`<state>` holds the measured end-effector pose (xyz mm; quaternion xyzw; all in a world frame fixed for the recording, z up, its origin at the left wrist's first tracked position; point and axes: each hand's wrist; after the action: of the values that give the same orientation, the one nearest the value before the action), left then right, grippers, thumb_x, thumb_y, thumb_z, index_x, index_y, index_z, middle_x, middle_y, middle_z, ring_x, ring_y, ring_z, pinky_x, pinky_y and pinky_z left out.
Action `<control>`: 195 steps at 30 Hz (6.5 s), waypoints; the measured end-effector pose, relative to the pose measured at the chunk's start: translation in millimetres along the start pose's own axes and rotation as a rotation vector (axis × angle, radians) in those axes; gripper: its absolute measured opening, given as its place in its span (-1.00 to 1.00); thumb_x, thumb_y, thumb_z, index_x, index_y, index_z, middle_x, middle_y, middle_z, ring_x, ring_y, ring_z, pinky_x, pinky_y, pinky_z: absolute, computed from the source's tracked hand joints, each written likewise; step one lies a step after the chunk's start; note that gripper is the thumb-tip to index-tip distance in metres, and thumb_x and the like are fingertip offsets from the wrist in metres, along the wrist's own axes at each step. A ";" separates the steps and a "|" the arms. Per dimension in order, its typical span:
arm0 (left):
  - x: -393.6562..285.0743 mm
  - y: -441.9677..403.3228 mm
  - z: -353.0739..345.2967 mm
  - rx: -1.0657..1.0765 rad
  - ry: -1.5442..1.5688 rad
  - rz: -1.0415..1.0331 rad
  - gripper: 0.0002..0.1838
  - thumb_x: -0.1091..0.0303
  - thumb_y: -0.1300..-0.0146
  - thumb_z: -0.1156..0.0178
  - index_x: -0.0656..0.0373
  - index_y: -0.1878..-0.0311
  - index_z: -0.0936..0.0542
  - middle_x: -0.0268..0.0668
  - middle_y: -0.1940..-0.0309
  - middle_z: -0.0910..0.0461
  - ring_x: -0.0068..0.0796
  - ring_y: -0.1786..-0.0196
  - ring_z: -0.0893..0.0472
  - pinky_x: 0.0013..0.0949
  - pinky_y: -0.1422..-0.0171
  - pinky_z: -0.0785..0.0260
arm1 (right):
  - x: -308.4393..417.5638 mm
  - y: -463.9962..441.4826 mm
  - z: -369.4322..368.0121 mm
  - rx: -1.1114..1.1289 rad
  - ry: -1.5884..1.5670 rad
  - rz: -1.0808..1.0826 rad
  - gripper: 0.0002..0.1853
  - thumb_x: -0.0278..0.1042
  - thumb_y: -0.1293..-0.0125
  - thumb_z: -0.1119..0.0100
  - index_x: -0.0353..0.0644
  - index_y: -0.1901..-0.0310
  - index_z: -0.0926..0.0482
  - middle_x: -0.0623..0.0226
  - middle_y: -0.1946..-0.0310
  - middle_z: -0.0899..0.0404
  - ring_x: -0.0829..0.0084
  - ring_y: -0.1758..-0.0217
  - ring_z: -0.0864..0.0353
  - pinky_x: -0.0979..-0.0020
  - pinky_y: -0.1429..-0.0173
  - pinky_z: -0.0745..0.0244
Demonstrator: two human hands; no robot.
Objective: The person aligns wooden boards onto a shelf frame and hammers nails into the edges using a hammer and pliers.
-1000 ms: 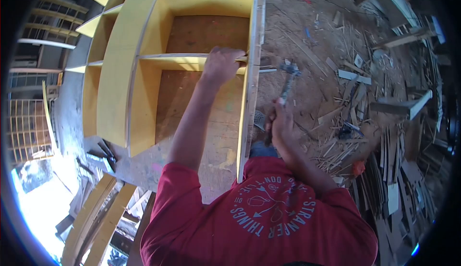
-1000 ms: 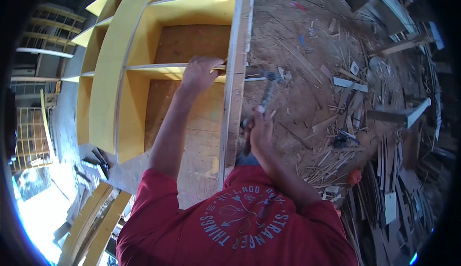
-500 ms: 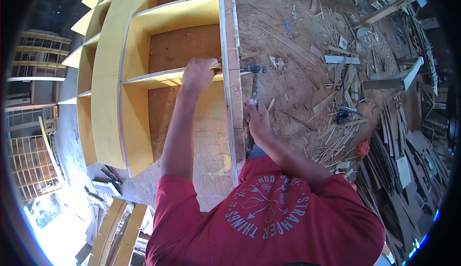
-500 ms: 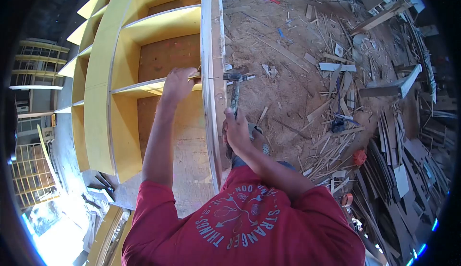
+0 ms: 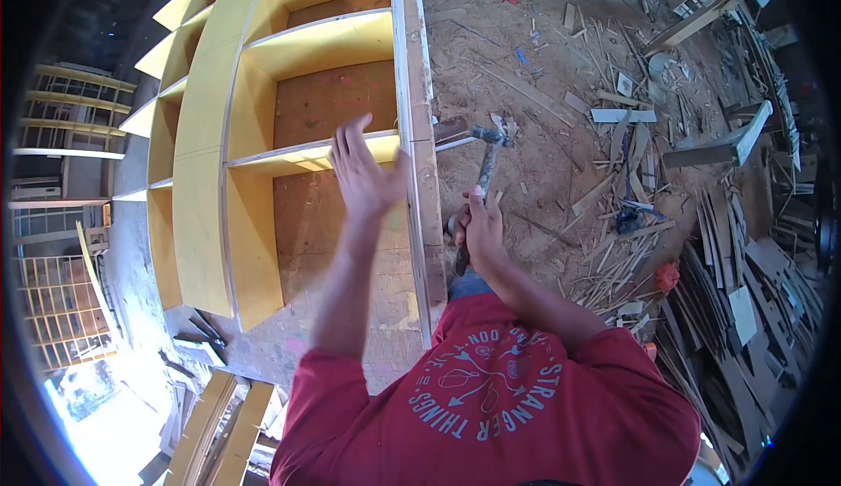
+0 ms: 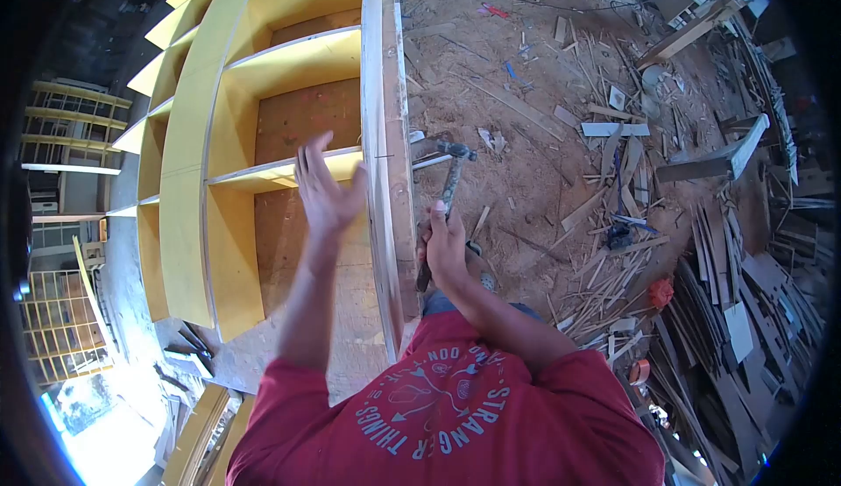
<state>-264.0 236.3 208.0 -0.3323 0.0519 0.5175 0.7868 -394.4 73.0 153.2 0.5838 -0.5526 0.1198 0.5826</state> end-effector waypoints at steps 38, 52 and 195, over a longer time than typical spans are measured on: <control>-47.7 40.5 -50.0 0.359 -0.098 0.703 -0.67 0.38 -0.40 -0.27 0.44 -0.04 -0.47 0.38 0.09 -0.69 0.42 -0.05 -0.70 0.20 -0.21 -0.54 | -32.3 -8.4 5.0 0.282 -0.040 -0.151 -0.59 0.05 -0.76 0.12 -0.20 -0.03 -0.44 0.47 0.58 -0.34 0.61 0.72 -0.31 0.44 0.68 -0.28; -47.3 39.3 -48.7 0.352 -0.118 0.685 -0.69 0.37 -0.38 -0.27 0.44 0.00 -0.50 0.35 0.10 -0.70 0.39 -0.05 -0.71 0.18 -0.19 -0.56 | -0.7 -21.4 26.9 -0.121 -0.365 0.109 -0.58 0.02 -0.77 0.19 -0.18 0.10 -0.44 0.48 0.58 -0.32 0.61 0.69 -0.33 0.46 0.66 -0.26; 66.5 -16.1 -28.5 0.333 0.020 -0.047 -0.75 0.56 -0.11 -0.26 0.02 0.17 -0.74 -0.35 0.23 -0.72 -0.23 0.02 -0.66 -0.09 -0.14 -0.35 | 0.6 -0.7 -56.0 0.125 0.547 0.153 -0.39 -0.40 -0.20 -0.62 -0.25 -0.15 -0.39 0.56 0.46 -0.37 0.75 0.52 -0.32 0.61 0.44 -0.33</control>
<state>-212.3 267.7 165.2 -0.2034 0.1368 0.4799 0.8424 -365.4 118.1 169.6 0.5213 -0.4089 0.3502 0.6621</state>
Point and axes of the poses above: each hand's wrist, its own y-axis away from the middle knuckle, its own z-axis out of the back of the hand, x = y × z
